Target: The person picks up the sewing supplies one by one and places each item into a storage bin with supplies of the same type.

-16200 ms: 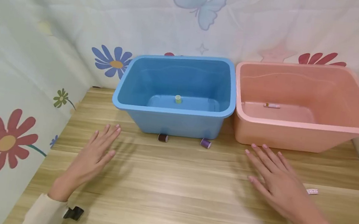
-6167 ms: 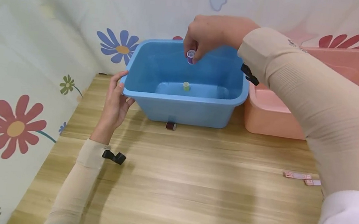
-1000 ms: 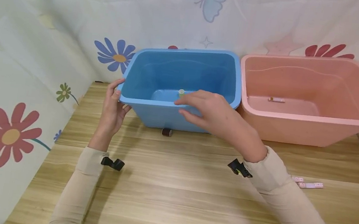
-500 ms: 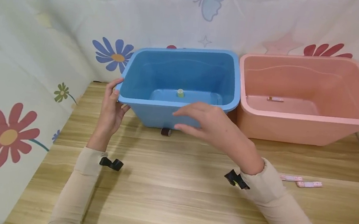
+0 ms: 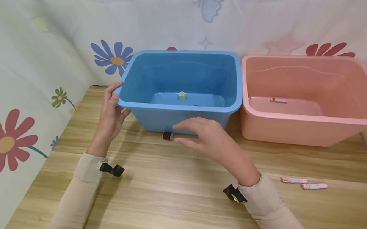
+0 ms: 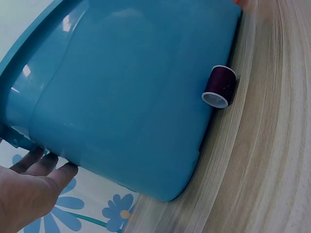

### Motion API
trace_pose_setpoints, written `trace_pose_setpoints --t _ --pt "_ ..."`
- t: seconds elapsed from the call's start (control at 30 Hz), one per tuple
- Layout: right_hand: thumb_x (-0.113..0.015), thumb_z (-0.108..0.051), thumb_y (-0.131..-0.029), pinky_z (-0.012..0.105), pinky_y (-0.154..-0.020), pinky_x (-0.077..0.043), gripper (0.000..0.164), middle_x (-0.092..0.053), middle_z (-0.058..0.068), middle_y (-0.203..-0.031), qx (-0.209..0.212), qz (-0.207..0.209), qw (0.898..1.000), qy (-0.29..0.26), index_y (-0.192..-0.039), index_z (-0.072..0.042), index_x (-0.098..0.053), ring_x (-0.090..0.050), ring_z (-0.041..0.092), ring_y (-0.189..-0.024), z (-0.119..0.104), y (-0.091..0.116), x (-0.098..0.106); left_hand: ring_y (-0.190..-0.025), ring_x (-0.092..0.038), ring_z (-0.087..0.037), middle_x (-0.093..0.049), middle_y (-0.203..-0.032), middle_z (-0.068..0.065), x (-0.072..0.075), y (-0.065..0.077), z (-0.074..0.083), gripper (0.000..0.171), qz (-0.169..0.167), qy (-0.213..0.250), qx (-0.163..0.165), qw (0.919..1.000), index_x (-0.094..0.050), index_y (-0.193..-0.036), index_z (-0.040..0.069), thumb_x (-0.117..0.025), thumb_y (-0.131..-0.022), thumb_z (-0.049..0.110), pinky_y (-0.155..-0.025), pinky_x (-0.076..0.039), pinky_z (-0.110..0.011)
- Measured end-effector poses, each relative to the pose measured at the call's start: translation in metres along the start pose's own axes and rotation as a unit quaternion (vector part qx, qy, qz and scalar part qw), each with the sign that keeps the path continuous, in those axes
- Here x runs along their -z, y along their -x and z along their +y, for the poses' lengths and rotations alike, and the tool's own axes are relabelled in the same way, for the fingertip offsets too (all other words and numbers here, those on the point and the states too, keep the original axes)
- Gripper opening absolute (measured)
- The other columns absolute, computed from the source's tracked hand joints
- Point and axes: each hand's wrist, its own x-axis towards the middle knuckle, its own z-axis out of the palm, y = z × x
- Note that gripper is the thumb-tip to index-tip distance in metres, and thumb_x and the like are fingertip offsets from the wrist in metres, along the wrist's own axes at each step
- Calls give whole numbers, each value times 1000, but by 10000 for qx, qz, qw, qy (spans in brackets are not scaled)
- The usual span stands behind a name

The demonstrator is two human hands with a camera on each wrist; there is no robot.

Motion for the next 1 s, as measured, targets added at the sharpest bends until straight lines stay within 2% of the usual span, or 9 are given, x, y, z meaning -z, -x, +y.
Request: trace_pose_setpoints --t 0.3,0.53,0.77,0.87,1.0 --pt "-79 -25 -89 38 -89 -56 33 -74 1 -115 -523 -266 9982 -141 -119 -12 -74 -70 18 -108 4 7 -19 -133 -43 -52 -41 -150 -12 0 0 1 43 -31 -27 9 10000 -45 -147 25 -50 -104 33 -90 -54 -34" --pt "-80 -23 -89 37 -89 -56 32 -75 2 -114 -511 -237 9980 -279 -118 -11 -74 -71 18 -106 9 10 -32 -131 -45 -50 -40 -151 -15 0 0 2 44 20 -27 10 10000 -46 -146 25 -52 -103 35 -89 -54 -33" --pt "-77 -24 -92 38 -83 -58 34 -74 6 -117 -963 -451 9924 -624 -122 -9 -73 -71 23 -99 13 13 -45 -131 -45 -50 -39 -152 -15 1 0 2 44 -4 -21 -2 10000 -45 -146 25 -52 -104 35 -89 -54 -34" --pt "-78 -22 -91 39 -80 -59 35 -73 9 -117 -1117 -447 9896 -789 -122 -7 -72 -72 26 -96 15 14 -51 -131 -44 -50 -40 -152 -14 1 0 2 44 0 -26 6 10000 -46 -146 25 -52 -104 35 -89 -53 -34" --pt "-78 -22 -91 38 -80 -59 34 -74 9 -115 -1324 -372 9873 -792 -121 -8 -73 -72 23 -96 20 15 -58 -132 -44 -49 -42 -152 -10 1 1 1 44 -20 -22 16 10000 -45 -147 25 -51 -104 34 -90 -53 -34"
